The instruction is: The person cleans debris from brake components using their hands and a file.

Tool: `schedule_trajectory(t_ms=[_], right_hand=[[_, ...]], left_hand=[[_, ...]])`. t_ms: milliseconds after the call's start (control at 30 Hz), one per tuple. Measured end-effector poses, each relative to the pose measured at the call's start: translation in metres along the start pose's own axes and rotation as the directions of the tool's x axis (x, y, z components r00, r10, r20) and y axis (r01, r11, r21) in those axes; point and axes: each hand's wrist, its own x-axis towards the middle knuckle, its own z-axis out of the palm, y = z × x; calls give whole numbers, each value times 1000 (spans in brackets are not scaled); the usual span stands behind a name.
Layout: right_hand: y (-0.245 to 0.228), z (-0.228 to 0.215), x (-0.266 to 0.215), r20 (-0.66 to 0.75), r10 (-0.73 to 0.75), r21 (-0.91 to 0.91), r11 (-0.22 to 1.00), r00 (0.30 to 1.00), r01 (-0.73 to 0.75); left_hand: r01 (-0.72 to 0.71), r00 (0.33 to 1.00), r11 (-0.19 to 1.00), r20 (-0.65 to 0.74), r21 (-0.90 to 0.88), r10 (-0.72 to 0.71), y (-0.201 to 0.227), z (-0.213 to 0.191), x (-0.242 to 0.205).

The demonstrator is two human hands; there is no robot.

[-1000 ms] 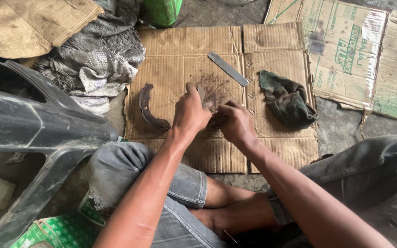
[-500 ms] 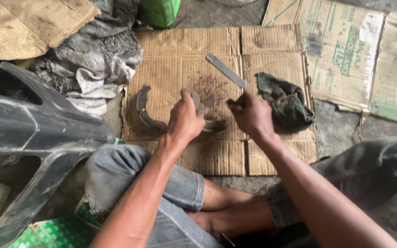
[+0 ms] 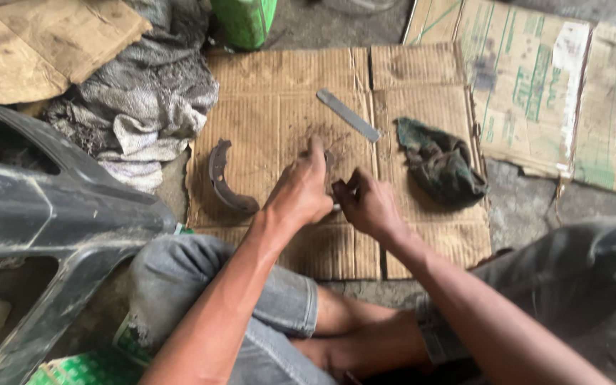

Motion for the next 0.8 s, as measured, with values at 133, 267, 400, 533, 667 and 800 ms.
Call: schedule_trajectory(t_ms=[133,267,400,533,667,800], right_hand=[[-8,12,26,-149,-140,-67,989,979,131],[-21,-6,8,-55,48,-2,999,997,-48],[-26,-11,21,-61,39,-95,994,997,-44],[-33,-5,30,-115,-31,-83,996,993,21],[-31,-10,2,-16,202,30,979,979,-201],[-30,-7,23,-126,35,-55,998,991,-42]], left_hand=[[103,958,989,256,103,-127,-9,15,0],[-6,997,997,79,82,0,-21,16,2],[3,997,997,82,77,-9,-19,17,3],[97,986,993,133,71,-106,-3,3,8],[257,946,966,204,5,-253,2,5,5],[-38,999,999,0,17,38,-5,20,6]])
